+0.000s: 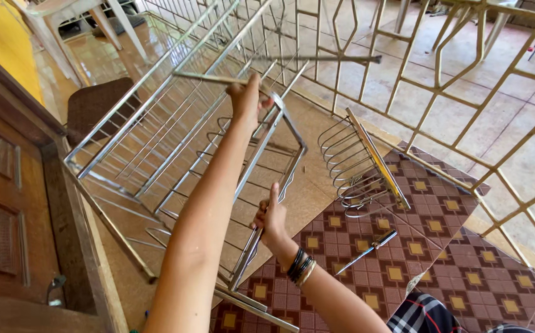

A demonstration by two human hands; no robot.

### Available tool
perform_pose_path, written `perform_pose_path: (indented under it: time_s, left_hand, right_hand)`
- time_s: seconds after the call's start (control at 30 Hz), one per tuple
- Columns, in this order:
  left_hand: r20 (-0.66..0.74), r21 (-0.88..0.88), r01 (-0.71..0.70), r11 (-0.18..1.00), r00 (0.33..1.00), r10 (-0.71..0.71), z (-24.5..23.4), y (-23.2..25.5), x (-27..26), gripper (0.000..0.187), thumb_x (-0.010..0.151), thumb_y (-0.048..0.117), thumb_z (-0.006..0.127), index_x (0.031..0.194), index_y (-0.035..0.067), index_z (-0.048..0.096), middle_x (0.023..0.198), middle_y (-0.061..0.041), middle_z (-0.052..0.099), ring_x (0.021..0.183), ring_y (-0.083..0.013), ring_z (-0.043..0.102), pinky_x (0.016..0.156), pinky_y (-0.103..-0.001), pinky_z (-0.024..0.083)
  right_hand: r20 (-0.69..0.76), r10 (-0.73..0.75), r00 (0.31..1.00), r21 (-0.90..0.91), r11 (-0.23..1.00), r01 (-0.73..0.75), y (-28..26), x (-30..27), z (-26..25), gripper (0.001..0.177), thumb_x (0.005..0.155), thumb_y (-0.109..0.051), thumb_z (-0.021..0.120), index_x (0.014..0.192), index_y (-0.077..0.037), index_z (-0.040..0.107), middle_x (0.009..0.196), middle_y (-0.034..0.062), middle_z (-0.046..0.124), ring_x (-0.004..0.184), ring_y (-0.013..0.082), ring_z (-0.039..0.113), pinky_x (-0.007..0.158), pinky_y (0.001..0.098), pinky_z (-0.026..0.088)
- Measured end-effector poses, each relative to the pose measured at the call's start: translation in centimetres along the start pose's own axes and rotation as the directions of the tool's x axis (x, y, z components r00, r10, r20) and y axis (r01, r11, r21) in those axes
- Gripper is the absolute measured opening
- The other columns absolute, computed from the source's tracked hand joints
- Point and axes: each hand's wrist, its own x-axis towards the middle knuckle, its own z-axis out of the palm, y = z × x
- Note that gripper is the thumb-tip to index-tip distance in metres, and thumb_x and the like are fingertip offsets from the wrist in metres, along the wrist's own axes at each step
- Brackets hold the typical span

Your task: The person assembles a metal dish rack by attaching curved wire components to the frame using a screwdriver. They secure multiple sections with screws and then insert a vertical wire rack into the assembled frame.

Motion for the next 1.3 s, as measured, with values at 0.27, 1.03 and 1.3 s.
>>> perform_pose_path:
  time_s: [0.27,1.03,1.3]
  left_hand:
    - [-0.103,0.159,0.174,0.972,0.982,-0.159,-3.0,-5.6,-0.9,0.085,0.091,0.010,0.064,0.144,0.008,-0.003,0.095,-0.015,0.051,0.066,-0.0220,0.065,0.056,-0.034,0.061]
    - [0.479,0.834,-0.234,0.500,0.757,-0.444,-3.3,0.3,-0.9,0.051,0.093,0.008,0.065,0.138,-0.003,0.047,0.097,-0.015,0.075,0.069,-0.0157,0.073,0.069,-0.033,0.063]
    - [0.488,0.809,-0.587,0.007,0.665,-0.566,-14.8,10.2,-20.6,0.032,0.093,0.032,0.068,0.120,0.014,0.065,0.123,-0.004,0.071,0.121,-0.0197,0.063,0.114,-0.040,0.040]
  right_hand:
    - [-0.019,0.187,0.982,0.118,0.976,-0.184,4.4,3.1,-1.1,0.068,0.086,-0.081,0.051,0.064,-0.019,0.034,0.049,-0.0066,0.021,0.040,0.0115,0.019,0.040,0.0313,0.031]
    - [0.095,0.236,0.967,-0.113,0.968,-0.225,5.3,16.9,-9.6,0.052,0.101,-0.064,0.048,0.096,-0.012,0.057,0.078,0.0035,0.054,0.065,0.0177,0.052,0.058,0.0368,0.050]
    - [0.257,0.014,0.966,-0.701,0.691,0.176,3.1,9.1,-14.4,0.064,0.096,-0.042,0.060,0.144,-0.005,0.040,0.130,0.0146,0.061,0.109,0.0247,0.067,0.095,0.0375,0.058]
